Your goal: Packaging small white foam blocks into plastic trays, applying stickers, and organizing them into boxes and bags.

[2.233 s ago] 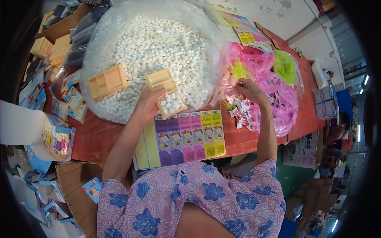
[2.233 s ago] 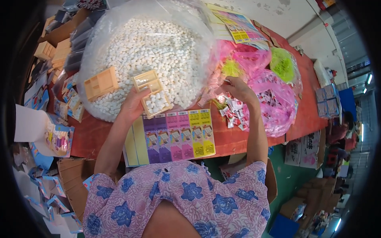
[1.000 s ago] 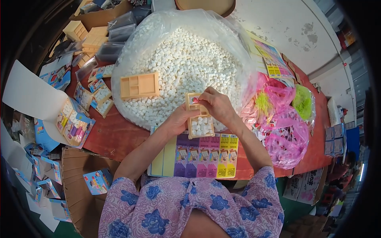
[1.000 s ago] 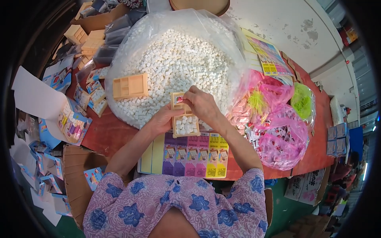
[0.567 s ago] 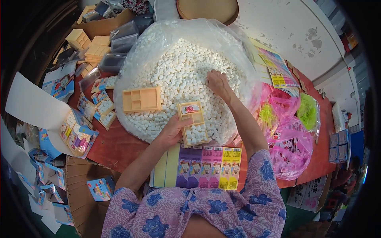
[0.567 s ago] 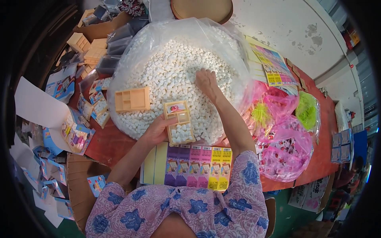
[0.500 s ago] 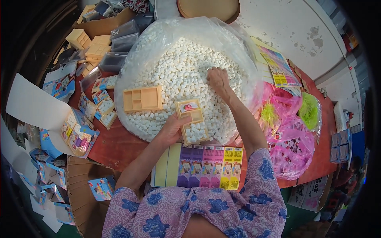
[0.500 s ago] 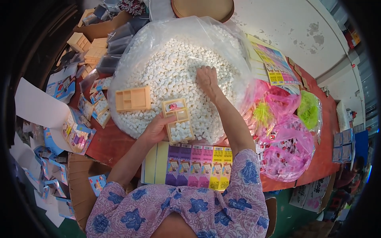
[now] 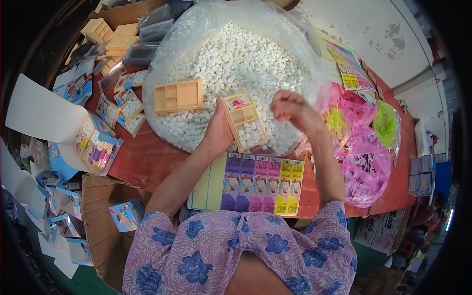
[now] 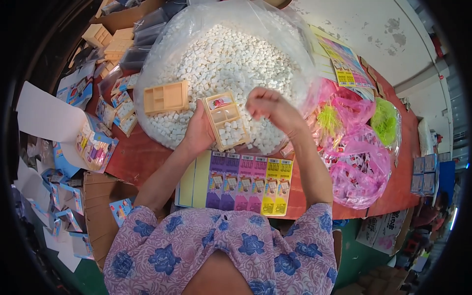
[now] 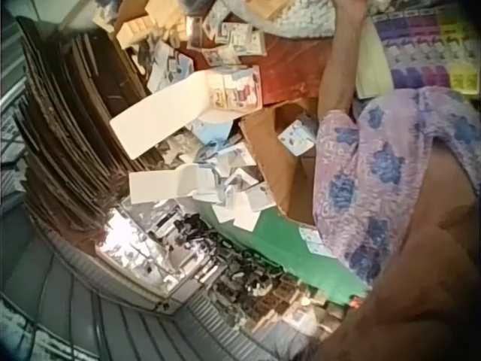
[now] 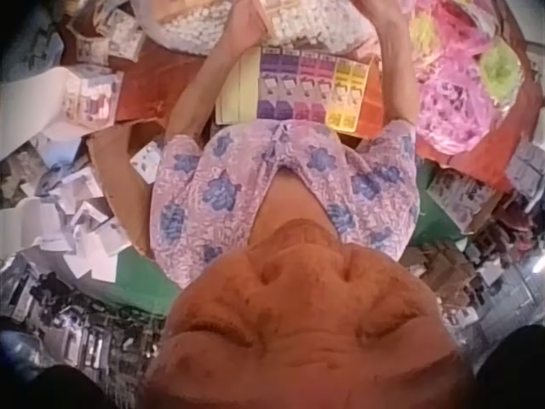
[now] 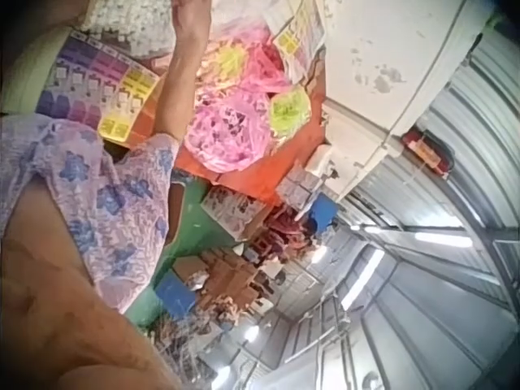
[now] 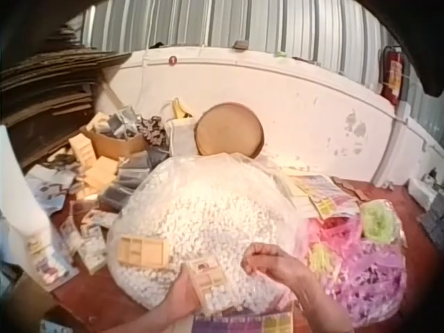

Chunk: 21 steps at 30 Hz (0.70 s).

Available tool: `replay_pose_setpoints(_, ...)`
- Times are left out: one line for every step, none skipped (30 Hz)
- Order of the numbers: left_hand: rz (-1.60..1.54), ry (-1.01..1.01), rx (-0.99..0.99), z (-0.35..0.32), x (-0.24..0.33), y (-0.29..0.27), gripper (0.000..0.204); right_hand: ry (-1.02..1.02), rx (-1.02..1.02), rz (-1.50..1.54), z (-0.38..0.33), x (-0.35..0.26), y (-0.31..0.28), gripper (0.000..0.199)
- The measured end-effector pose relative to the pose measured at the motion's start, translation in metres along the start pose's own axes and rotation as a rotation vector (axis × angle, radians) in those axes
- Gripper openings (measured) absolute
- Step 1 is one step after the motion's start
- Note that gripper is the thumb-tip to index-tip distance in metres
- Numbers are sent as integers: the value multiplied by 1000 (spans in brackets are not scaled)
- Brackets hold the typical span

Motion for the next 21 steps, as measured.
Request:
replay_pose_setpoints(3,-2,-5,-2,-1,2,59,47,-36,25,-4,10,5,7)
replay_pose_setpoints(13,-13,-68,-5,-3,5,62,42,-32,24,-7,19,6,7)
replay_pose_setpoints(22,-23,-130,-7,-5,9,64,76,-3,1,-9,28,5,9)
replay_pose_setpoints(26,-25,-133,-8,-7,10,64,110,26,-21,-10,35,3,10)
replay_pose_setpoints(79,-40,-134,-11,-10,11,63,107,27,-19,-12,38,3,10)
replay_pose_setpoints(132,-56,-134,-14,-13,12,62,116,35,-15,-12,41,2,11)
replay_pose_setpoints(135,-58,-135,-14,-17,7,62,124,43,-11,-14,42,2,12)
replay_pose_setpoints(148,-61,-130,-13,-20,3,57,121,41,-11,-15,43,4,12)
replay_pose_setpoints(162,-64,-125,-13,-22,0,51,126,56,-3,-16,44,6,11)
replay_pose_setpoints(164,-61,-125,-14,-24,-2,51,131,71,5,-17,45,9,11)
replay_pose_setpoints(145,-33,-101,-18,-25,2,42,131,72,7,-18,46,11,11)
replay_pose_setpoints(126,-4,-76,-20,-25,5,34,118,81,39,-19,47,13,10)
replay_pose_setpoints(125,-7,-75,-19,-27,4,34,105,91,70,-20,47,14,9)
replay_pose_setpoints(105,3,-63,-17,-29,1,33,105,93,71,-19,47,16,9)
replay_pose_setpoints(84,13,-50,-16,-29,-1,33,108,102,56,-17,46,16,9)
replay_pose_setpoints(84,10,-50,-16,-30,-2,33,112,112,40,-17,45,16,8)
replay_pose_setpoints(74,17,-59,-16,-29,-3,34,113,112,41,-17,44,17,8)
replay_pose_setpoints(65,23,-68,-16,-28,-4,34,101,117,31,-18,41,17,8)
replay_pose_setpoints(65,23,-66,-15,-27,-4,34,89,122,20,-18,40,18,8)
replay_pose_setpoints(26,5,-32,-16,-26,-4,36,93,124,24,-18,41,17,8)
replay_pose_setpoints(-12,-12,2,-17,-26,-3,37,103,131,25,-17,42,15,7)
Point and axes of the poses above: each hand's wrist, its own z-axis towards the middle knuckle, its own y-axis out of the palm, x = y × z, the point moved 3 cm from there along z, towards the middle knuckle, and after that the axes turned 1 degree about y, right-handed, at the moved point
